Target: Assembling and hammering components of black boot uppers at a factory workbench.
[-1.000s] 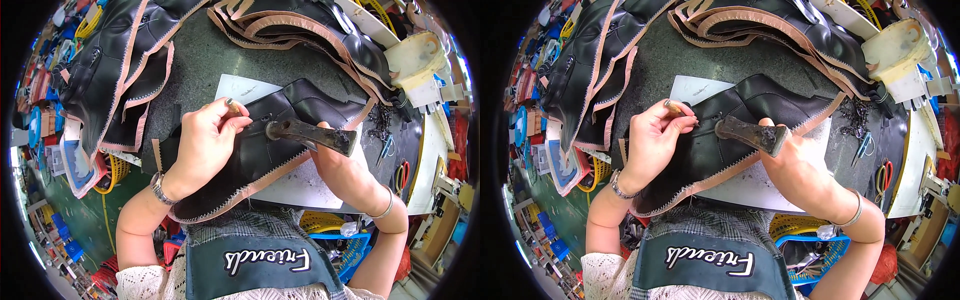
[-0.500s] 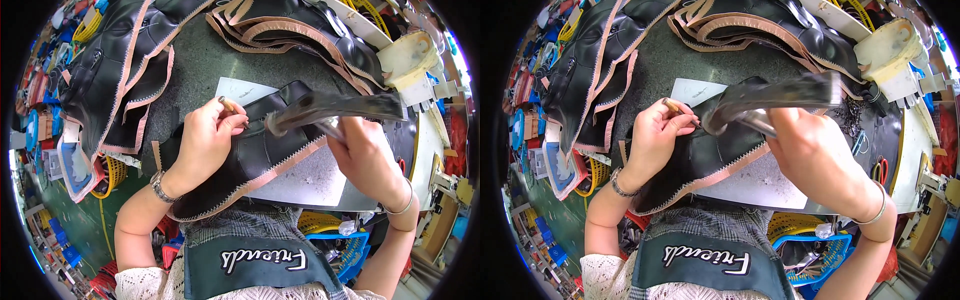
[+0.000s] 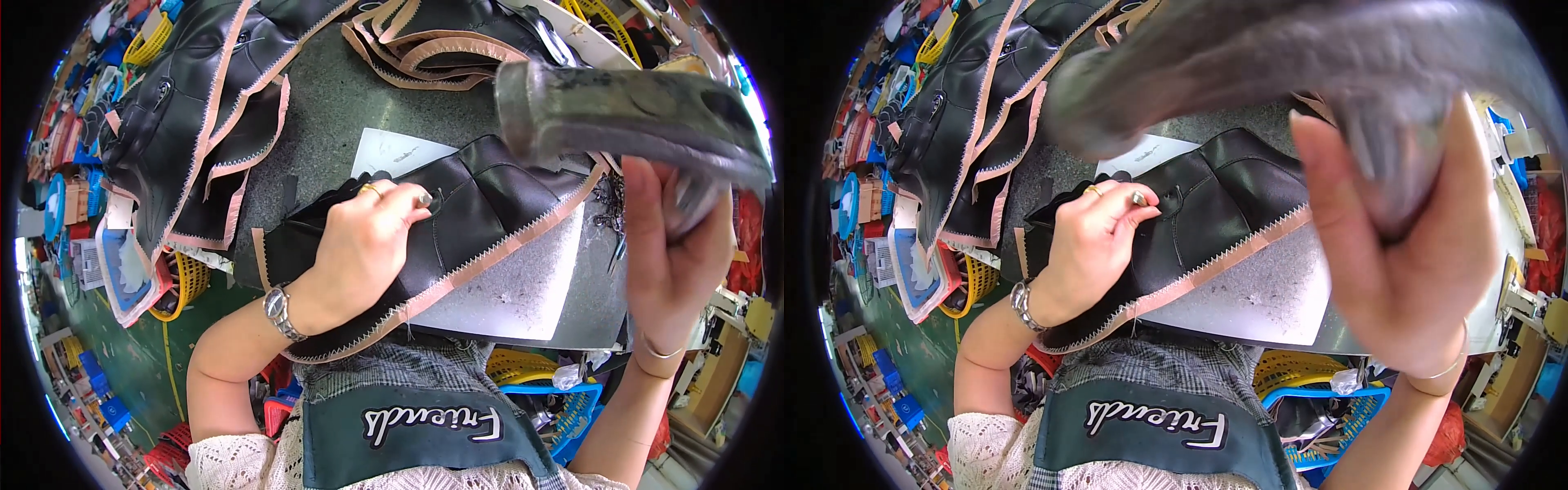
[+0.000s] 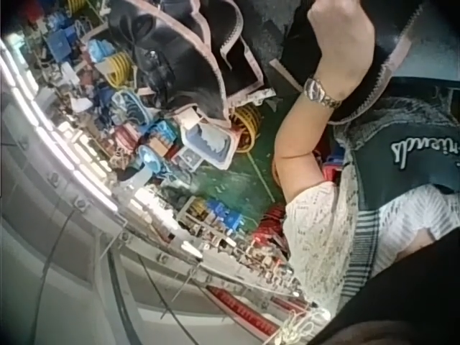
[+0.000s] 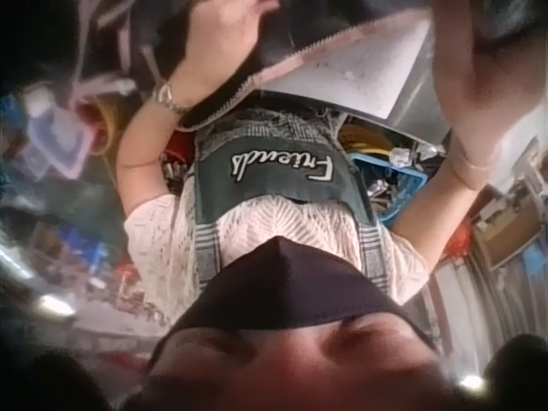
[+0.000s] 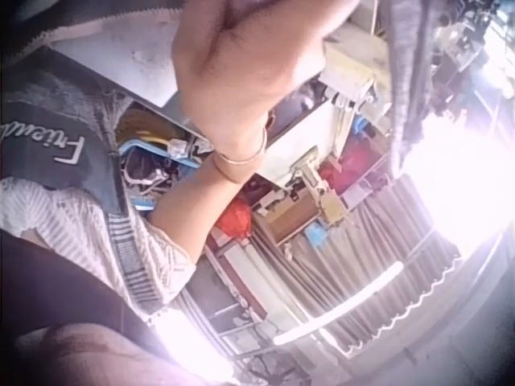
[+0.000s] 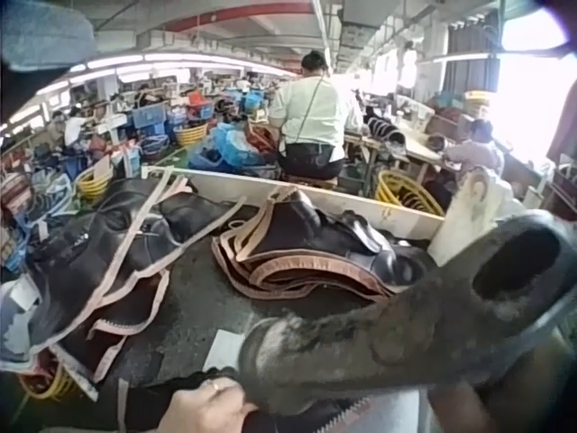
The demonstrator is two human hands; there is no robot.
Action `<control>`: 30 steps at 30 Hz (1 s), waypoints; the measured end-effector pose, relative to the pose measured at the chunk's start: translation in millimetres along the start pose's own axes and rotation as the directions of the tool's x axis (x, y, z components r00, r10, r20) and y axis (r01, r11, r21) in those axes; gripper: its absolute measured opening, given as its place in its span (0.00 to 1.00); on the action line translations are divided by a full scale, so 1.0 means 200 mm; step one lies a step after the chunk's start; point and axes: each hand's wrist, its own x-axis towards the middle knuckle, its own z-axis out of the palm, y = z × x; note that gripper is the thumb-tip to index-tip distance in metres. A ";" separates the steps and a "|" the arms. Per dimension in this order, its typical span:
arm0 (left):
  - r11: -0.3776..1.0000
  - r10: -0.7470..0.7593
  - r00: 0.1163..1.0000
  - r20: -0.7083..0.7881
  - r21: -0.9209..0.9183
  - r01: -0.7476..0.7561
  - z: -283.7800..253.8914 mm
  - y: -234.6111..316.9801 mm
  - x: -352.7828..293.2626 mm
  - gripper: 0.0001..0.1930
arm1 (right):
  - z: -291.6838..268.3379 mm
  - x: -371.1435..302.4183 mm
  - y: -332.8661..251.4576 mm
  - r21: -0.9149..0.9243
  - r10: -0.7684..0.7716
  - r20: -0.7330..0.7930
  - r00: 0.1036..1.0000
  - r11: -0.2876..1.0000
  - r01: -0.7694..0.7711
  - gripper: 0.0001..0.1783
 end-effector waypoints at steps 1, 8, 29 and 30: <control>0.999 0.018 0.998 0.053 0.048 -0.021 -0.01 0.01 0.00 0.07 | -0.03 -0.04 0.02 -0.160 -0.098 0.402 0.910 0.972 0.175 0.09; 0.993 0.103 0.995 -0.001 -0.064 -0.103 -0.12 0.11 0.11 0.02 | 0.03 -0.26 0.16 -0.218 0.102 0.756 0.647 0.971 0.101 0.12; 0.990 -0.054 0.993 0.106 0.137 0.039 -0.28 0.12 0.17 0.23 | 0.10 -0.41 0.24 -0.178 0.134 0.493 0.859 0.983 -0.051 0.10; 0.786 0.124 0.973 0.197 0.579 -0.217 -0.29 0.12 0.19 0.29 | 0.09 -0.39 0.23 -0.184 0.135 0.488 0.863 0.982 -0.049 0.10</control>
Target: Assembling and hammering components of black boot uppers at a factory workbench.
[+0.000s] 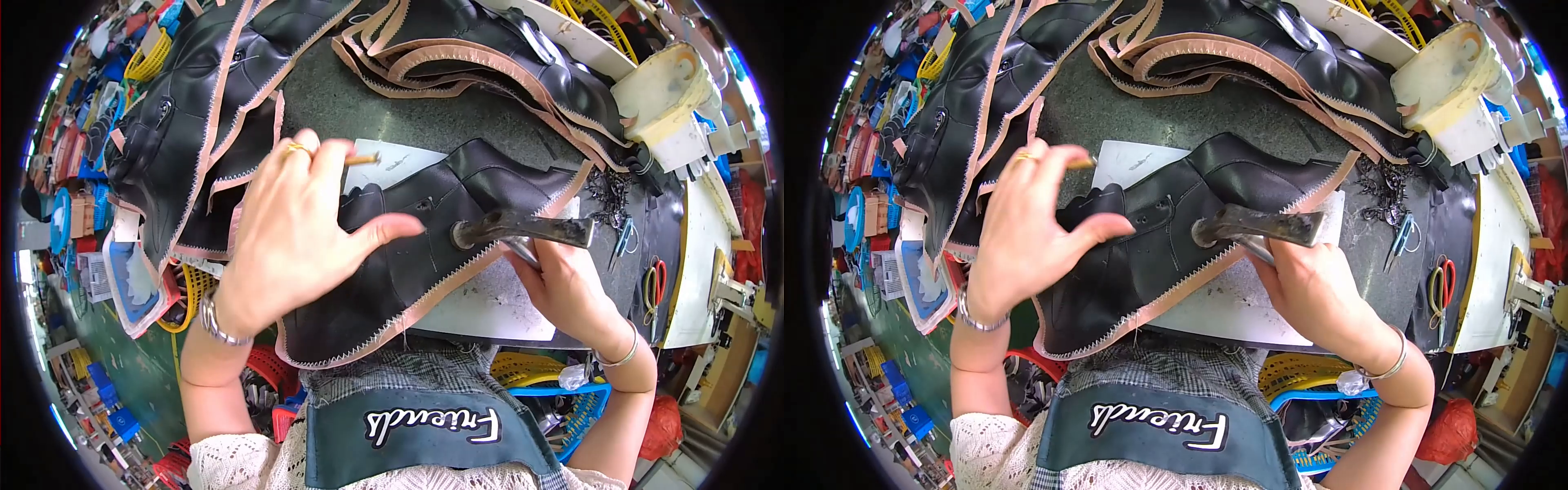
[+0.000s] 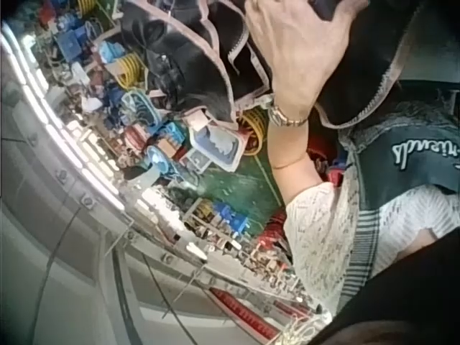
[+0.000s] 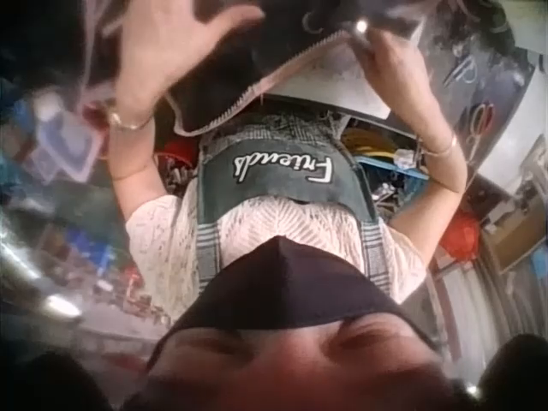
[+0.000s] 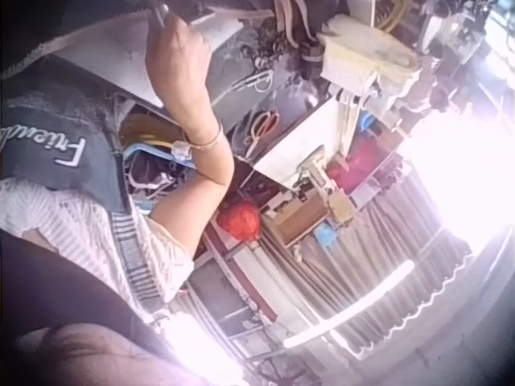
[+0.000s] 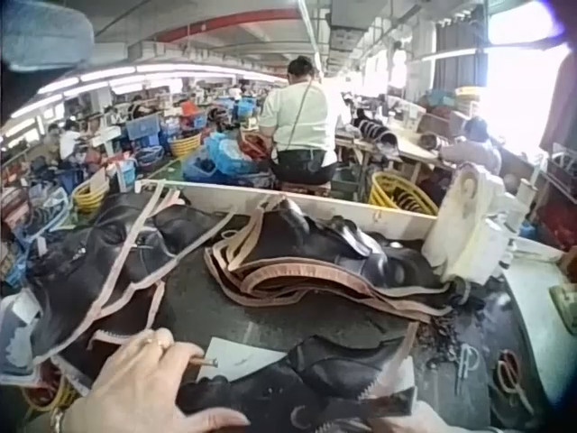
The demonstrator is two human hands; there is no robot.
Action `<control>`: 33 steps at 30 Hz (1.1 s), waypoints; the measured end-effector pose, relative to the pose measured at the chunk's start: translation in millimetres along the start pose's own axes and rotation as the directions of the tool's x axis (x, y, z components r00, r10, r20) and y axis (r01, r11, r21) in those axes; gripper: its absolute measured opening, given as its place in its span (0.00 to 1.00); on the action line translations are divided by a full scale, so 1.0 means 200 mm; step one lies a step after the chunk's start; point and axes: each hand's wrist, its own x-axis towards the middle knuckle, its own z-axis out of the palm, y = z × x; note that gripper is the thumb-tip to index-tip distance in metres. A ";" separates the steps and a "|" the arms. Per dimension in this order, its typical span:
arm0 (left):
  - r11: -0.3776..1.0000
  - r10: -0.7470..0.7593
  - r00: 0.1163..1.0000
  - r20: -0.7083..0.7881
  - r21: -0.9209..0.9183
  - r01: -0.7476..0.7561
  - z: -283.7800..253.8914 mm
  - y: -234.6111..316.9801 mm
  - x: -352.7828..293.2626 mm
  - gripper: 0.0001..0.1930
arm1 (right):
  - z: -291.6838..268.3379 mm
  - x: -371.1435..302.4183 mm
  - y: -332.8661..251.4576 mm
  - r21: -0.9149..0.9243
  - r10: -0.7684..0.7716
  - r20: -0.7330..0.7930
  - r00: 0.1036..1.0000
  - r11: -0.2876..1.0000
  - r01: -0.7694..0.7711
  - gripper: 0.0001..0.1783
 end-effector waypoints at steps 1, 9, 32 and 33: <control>0.999 -0.051 0.982 0.181 0.020 0.048 0.03 -0.05 -0.03 0.37 | -0.03 0.02 -0.02 0.124 0.063 0.075 0.995 0.990 -0.072 0.10; 0.875 -0.190 0.978 -0.089 -0.468 0.128 -0.43 -0.24 -0.09 0.21 | -0.21 0.32 0.28 0.171 0.255 -0.536 0.805 0.966 -0.192 0.20; 0.948 0.248 0.923 -0.296 -0.123 -0.294 0.13 -0.41 0.63 0.10 | -0.27 0.63 0.31 0.350 0.201 -0.465 0.862 0.936 -0.029 0.07; 0.960 0.217 0.929 -0.300 -0.109 -0.259 0.01 -0.34 0.54 0.08 | -0.29 0.57 0.27 0.243 0.132 -0.504 0.853 0.970 -0.007 0.08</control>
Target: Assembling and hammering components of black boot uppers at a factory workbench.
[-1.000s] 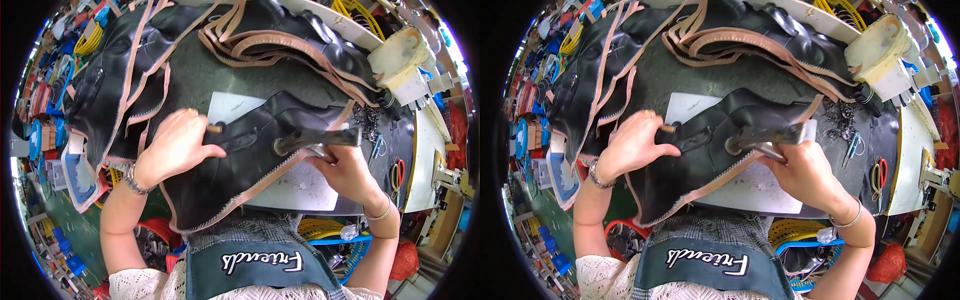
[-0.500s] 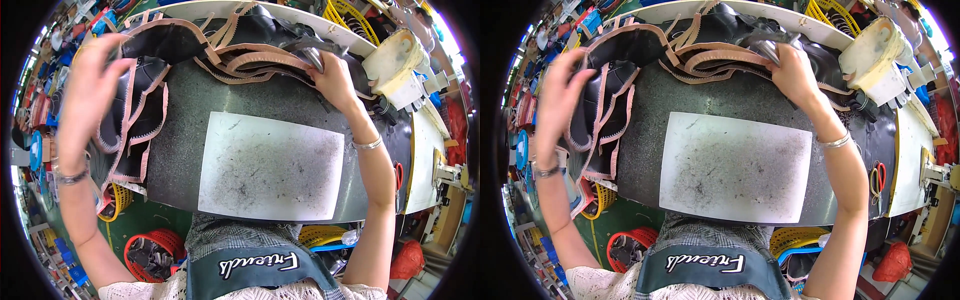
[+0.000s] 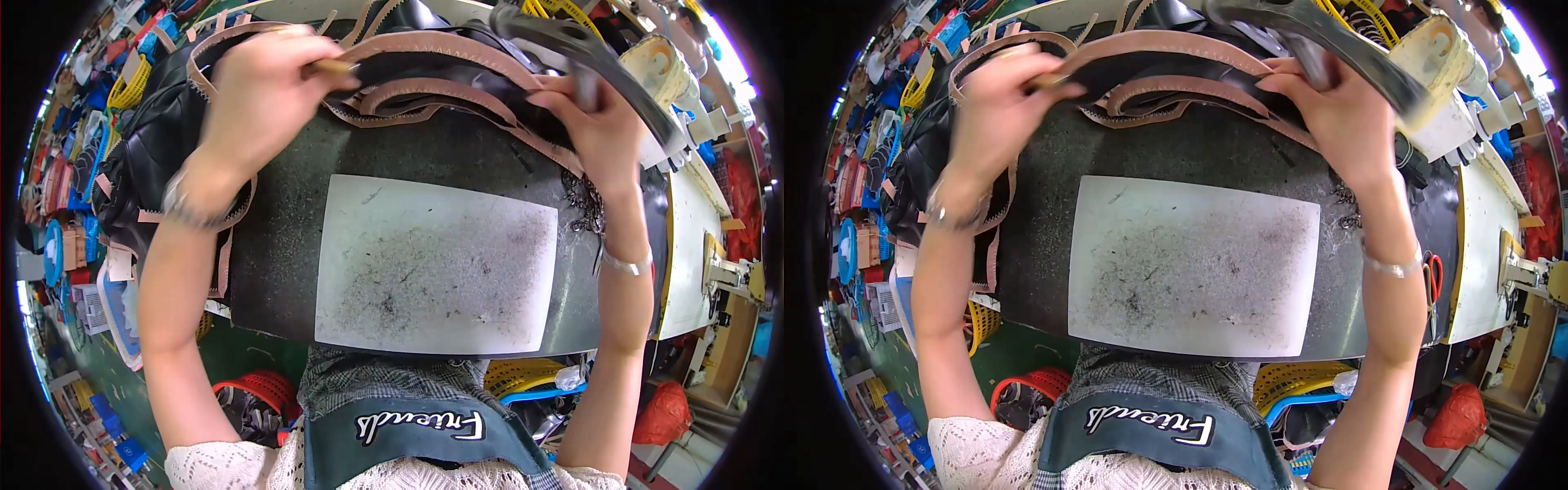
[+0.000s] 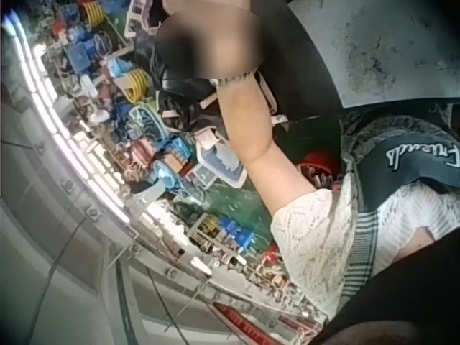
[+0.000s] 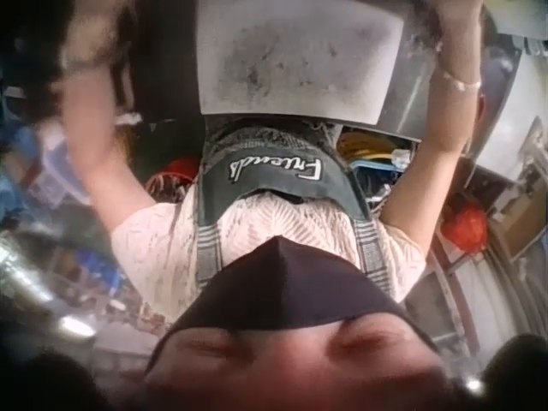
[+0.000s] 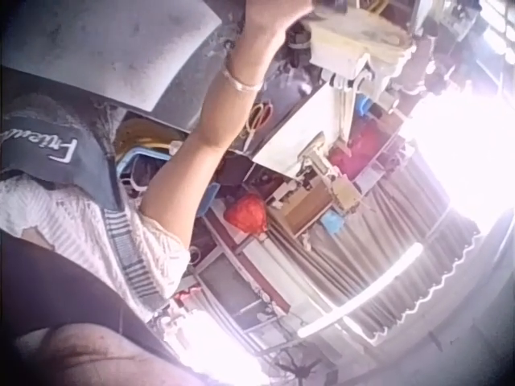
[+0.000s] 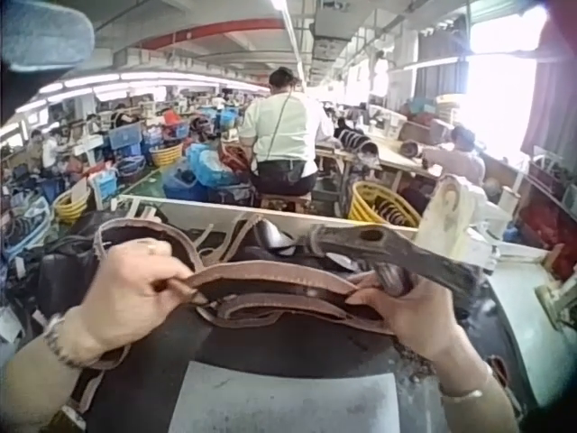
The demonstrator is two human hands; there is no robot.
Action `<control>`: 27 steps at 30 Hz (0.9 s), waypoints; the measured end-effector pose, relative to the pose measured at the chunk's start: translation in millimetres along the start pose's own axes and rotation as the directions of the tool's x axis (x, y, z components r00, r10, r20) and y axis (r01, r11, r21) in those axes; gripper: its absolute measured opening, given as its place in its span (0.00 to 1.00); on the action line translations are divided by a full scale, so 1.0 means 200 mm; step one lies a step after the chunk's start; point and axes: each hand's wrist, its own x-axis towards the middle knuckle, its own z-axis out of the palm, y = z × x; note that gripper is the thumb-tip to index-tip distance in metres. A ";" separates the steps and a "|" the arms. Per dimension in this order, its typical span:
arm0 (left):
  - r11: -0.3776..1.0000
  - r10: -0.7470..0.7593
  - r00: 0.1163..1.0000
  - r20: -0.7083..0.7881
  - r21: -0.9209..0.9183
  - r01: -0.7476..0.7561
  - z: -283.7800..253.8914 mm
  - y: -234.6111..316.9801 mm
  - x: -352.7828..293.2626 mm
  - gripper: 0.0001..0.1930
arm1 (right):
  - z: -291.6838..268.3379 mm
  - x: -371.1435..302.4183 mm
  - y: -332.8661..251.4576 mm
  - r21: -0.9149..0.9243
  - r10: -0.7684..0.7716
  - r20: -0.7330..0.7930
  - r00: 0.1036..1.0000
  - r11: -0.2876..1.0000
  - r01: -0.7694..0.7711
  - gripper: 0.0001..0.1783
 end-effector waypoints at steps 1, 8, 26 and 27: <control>0.999 -0.027 1.000 -0.008 0.021 0.028 -0.13 0.11 -0.06 0.07 | -0.05 -0.07 -0.06 0.078 -0.030 0.059 0.998 0.997 0.025 0.06; 0.937 -0.079 0.661 0.746 -0.170 0.304 -0.53 0.51 -0.63 0.21 | -0.06 -0.67 -0.38 0.258 -0.142 0.633 0.761 0.965 -0.035 0.12; 0.100 -0.476 0.680 0.558 -0.734 0.672 0.28 0.52 -0.49 0.05 | -0.04 -0.74 -0.19 -0.167 0.136 0.591 0.795 0.985 -0.044 0.15; 0.101 -0.478 0.675 0.562 -0.729 0.677 0.28 0.52 -0.48 0.05 | -0.03 -0.74 -0.18 -0.161 0.135 0.593 0.794 0.986 -0.048 0.15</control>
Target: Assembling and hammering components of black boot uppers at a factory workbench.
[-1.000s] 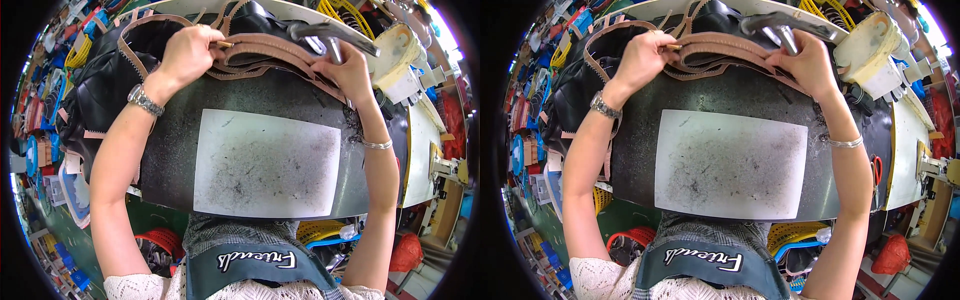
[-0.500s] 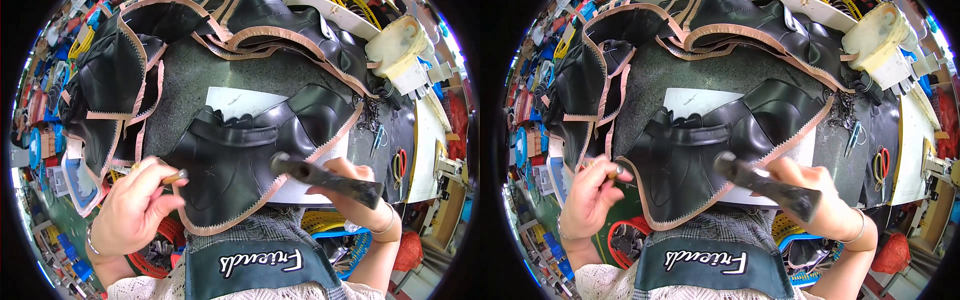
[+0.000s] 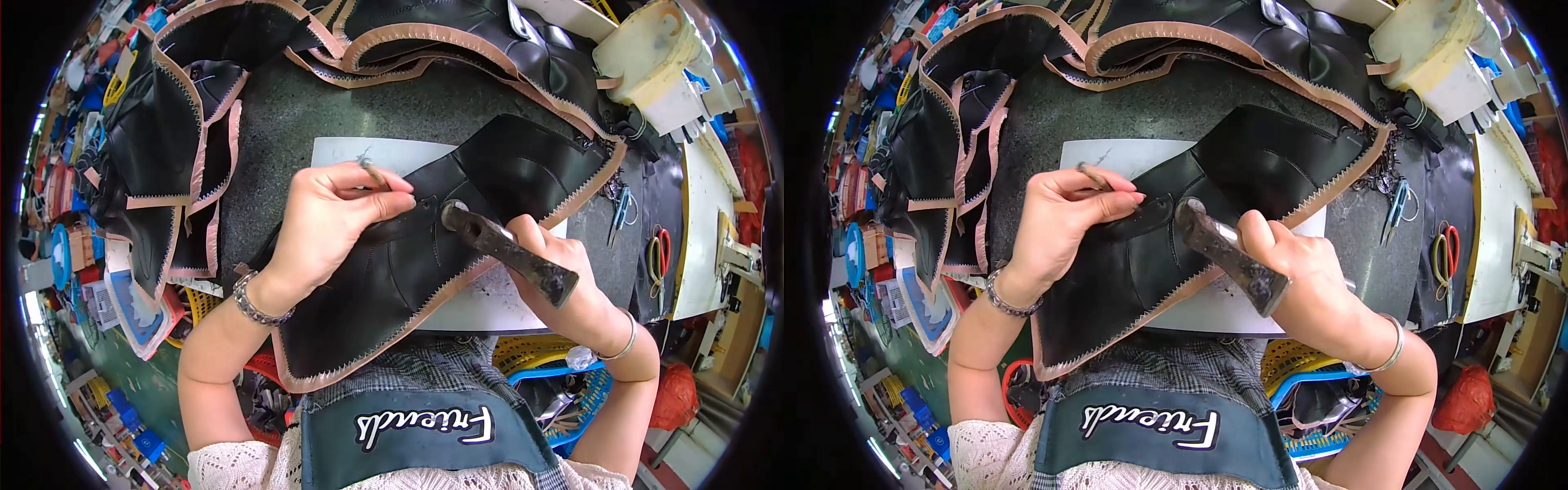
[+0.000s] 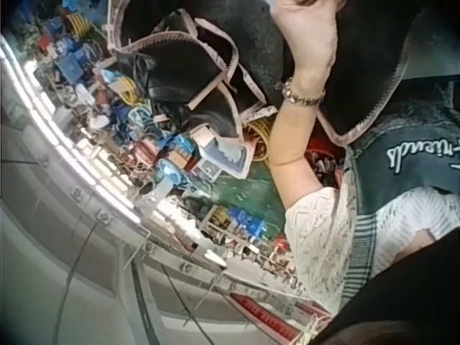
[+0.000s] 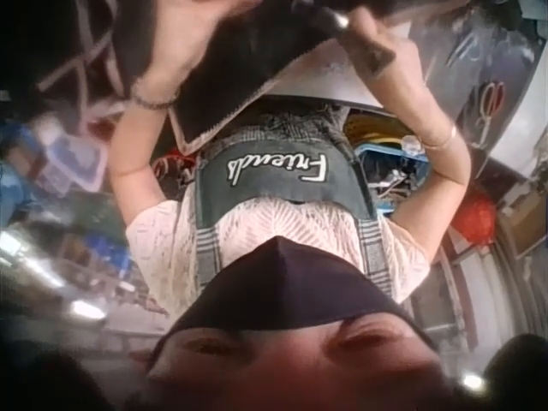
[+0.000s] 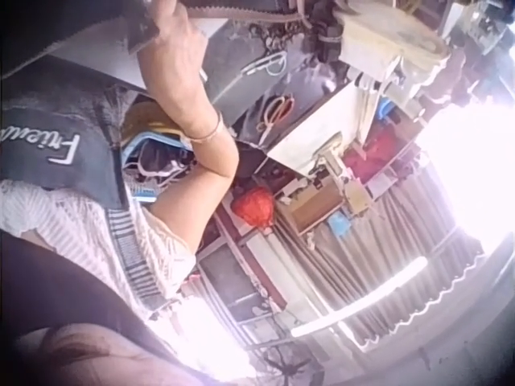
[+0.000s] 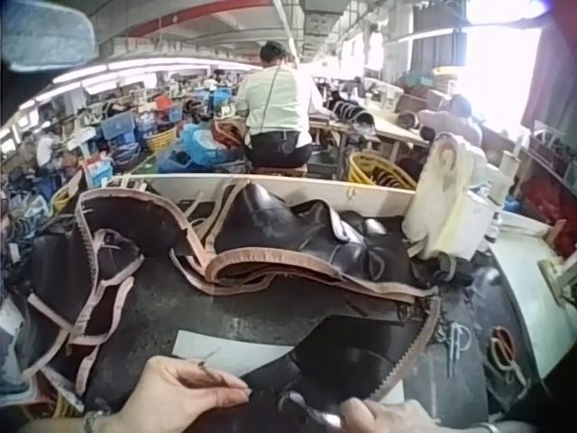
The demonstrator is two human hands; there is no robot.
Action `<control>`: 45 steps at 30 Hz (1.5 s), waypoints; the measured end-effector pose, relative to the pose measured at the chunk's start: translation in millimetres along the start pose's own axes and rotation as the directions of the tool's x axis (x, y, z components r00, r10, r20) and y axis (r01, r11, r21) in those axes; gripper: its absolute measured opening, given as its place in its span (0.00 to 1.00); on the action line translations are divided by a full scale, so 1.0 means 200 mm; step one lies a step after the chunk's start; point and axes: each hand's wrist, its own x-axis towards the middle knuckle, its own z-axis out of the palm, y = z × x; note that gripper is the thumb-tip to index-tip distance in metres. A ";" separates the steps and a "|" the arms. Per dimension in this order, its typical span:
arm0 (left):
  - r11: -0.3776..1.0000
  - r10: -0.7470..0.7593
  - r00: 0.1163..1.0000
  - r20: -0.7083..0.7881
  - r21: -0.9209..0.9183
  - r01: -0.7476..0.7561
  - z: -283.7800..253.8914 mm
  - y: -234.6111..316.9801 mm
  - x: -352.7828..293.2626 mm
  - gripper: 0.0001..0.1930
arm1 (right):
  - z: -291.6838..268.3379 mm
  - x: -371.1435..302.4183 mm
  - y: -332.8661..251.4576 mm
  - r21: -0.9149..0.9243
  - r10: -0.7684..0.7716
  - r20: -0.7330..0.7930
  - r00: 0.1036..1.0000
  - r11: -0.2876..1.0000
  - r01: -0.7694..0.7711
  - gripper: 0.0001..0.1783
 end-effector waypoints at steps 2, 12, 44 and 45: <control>0.971 -0.158 0.987 -0.033 -0.185 0.149 0.01 0.04 0.01 0.05 | 0.01 0.01 0.01 -0.034 0.019 0.007 1.000 0.999 -0.019 0.16; 0.995 -0.097 0.993 -0.073 0.012 0.098 0.06 0.00 0.04 0.03 | -0.01 0.01 0.00 -0.055 -0.005 0.034 0.999 0.998 0.007 0.16; 0.880 0.231 0.972 -0.041 0.436 -0.191 0.12 -0.03 0.04 0.04 | -0.40 0.10 -0.24 0.011 0.043 -0.493 0.869 0.999 -0.043 0.07; 0.760 0.386 0.922 0.037 0.553 -0.341 0.13 -0.02 0.04 0.06 | -0.40 0.11 -0.23 0.057 -0.017 -0.564 0.826 0.997 0.060 0.06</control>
